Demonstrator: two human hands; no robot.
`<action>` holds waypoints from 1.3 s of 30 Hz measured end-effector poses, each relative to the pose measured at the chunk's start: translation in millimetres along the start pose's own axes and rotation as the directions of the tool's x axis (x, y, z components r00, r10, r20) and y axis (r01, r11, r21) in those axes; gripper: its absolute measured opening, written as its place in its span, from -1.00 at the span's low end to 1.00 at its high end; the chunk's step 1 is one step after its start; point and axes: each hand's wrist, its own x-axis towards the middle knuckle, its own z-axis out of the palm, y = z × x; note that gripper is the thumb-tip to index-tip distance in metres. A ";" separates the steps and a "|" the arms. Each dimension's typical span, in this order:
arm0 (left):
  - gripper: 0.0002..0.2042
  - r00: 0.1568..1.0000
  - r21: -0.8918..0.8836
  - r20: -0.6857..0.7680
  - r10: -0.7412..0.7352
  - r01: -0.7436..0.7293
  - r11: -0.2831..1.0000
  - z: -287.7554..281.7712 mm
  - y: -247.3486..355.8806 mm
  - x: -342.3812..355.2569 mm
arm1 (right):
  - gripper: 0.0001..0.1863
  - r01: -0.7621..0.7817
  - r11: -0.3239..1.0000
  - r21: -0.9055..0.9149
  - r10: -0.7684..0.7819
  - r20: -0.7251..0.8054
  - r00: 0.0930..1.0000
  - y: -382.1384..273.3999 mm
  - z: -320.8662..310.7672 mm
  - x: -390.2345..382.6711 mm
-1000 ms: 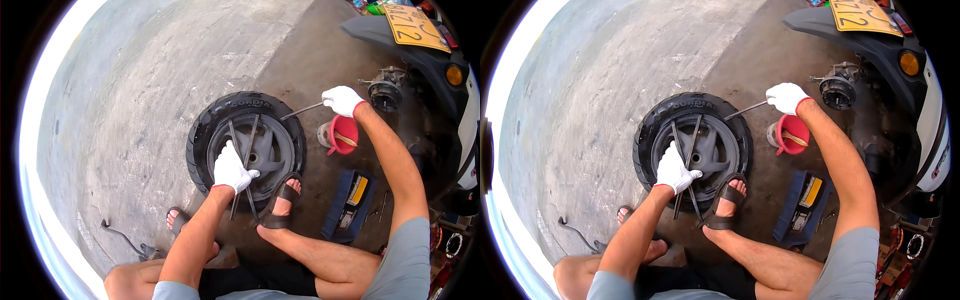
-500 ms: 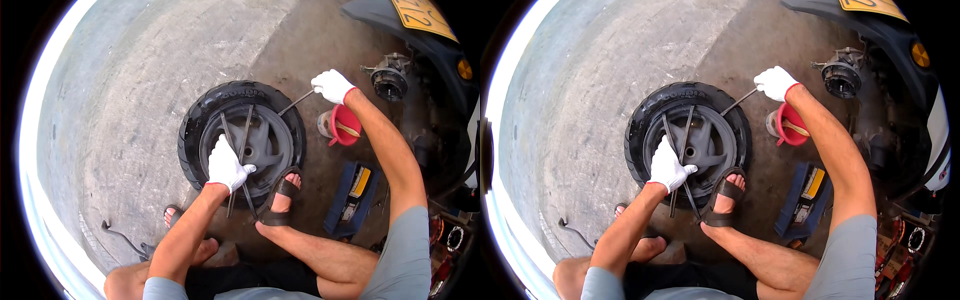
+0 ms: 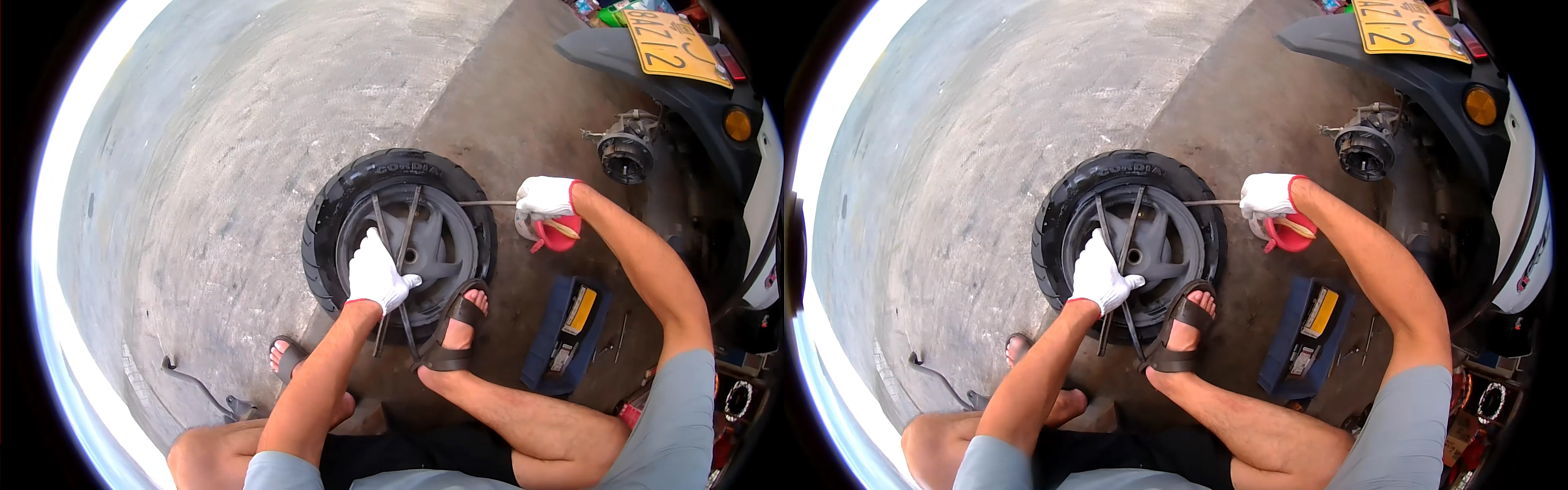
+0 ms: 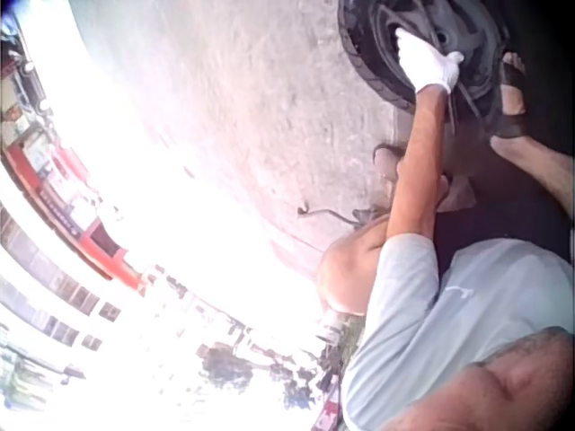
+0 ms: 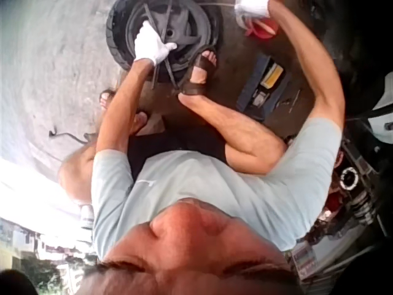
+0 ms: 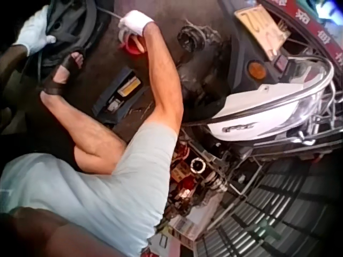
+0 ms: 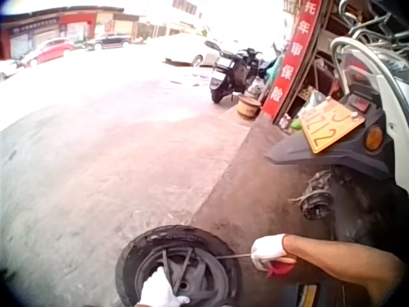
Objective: The person mounts a tire onto a wheel rim by applying lubricant with a brush and prying the tire bead over the rim using metal tire levers.
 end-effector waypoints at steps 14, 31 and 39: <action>0.16 1.000 0.001 -0.018 0.018 -0.018 1.000 0.6 -11.9 0.5 | -0.83 -0.287 0.032 0.957 -0.127 0.289 0.949 7.1 35.3 -25.5; 0.10 0.998 0.025 -0.044 0.038 -0.037 0.999 4.0 -15.0 -0.5 | -0.82 -0.236 0.154 0.959 0.000 0.239 0.971 -15.5 38.8 -36.0; 0.09 0.999 0.037 -0.008 0.039 -0.039 0.999 2.6 -9.2 3.6 | -0.72 -0.347 0.323 0.880 0.058 0.348 0.936 -34.4 4.1 -24.2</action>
